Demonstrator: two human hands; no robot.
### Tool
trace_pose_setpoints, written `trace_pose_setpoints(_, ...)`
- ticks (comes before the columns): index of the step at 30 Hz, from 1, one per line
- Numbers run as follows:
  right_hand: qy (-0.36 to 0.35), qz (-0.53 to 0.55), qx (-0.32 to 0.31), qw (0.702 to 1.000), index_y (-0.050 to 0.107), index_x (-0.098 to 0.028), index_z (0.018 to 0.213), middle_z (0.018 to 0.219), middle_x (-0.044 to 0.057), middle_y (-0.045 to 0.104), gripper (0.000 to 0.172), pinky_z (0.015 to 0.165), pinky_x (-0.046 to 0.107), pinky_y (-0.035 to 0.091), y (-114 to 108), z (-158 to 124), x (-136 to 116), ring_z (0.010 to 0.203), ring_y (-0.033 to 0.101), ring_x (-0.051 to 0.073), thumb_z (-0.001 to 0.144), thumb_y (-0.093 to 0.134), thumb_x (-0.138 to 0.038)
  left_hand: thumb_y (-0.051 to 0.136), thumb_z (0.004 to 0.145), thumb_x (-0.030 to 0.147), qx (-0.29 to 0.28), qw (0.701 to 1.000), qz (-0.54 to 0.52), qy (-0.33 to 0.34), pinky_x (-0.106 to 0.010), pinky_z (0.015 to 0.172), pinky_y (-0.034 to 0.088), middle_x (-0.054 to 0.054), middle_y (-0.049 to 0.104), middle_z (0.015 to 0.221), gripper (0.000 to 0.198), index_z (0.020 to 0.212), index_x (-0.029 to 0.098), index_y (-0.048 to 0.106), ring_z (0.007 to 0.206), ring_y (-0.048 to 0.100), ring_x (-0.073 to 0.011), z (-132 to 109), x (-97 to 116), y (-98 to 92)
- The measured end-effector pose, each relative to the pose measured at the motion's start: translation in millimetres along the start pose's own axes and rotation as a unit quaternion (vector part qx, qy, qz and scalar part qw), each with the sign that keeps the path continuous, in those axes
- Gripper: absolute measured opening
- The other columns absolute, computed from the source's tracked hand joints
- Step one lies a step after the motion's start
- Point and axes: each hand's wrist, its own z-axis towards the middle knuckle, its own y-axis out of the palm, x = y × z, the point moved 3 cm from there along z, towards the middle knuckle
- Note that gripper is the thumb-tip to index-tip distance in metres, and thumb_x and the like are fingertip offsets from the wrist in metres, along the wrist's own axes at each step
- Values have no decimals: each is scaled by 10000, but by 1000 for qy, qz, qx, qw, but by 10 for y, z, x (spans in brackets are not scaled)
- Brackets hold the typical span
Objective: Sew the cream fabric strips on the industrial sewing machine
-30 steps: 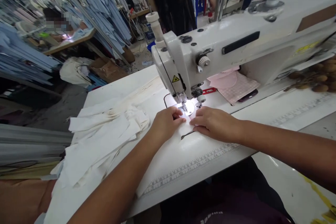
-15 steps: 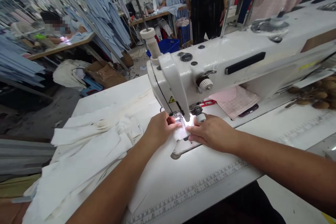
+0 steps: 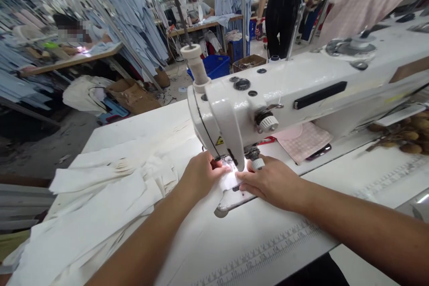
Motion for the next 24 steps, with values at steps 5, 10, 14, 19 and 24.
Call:
trace_pose_setpoints(5,0,8,-5,1000,667,-215,1013,915,89,648,254,589,267,357,-1,5,14,848,545,210,913,474,-347,620,636,413,0,1000,25,-3,-283,535,371,17,549,535,265,532,206,491,560,528,-168,4,6,2)
trace_pose_setpoints(10,4,7,-7,1000,663,-219,1020,932,86,644,260,600,272,370,22,4,34,875,539,216,914,471,-359,607,659,396,-11,998,56,4,-280,530,372,13,549,525,261,516,206,500,581,546,-178,39,7,5)
trace_pose_setpoints(14,6,3,2,1000,658,-224,1025,942,87,639,256,594,270,359,30,2,40,872,528,211,914,473,-360,604,696,363,2,996,73,49,-290,581,413,5,587,595,242,541,203,509,643,577,-185,57,-19,-7)
trace_pose_setpoints(19,8,6,22,1000,663,-238,1016,905,71,639,221,564,263,309,27,-15,43,833,511,192,914,472,-285,564,776,219,73,947,182,253,-344,683,450,-11,620,698,96,681,204,572,711,581,-197,-189,51,-12)
trace_pose_setpoints(24,12,16,34,999,681,-239,979,865,57,630,232,549,257,265,8,-28,62,791,487,172,897,468,-198,479,846,127,79,860,241,443,-337,735,471,-47,628,815,99,873,156,570,777,572,-181,-549,145,112)
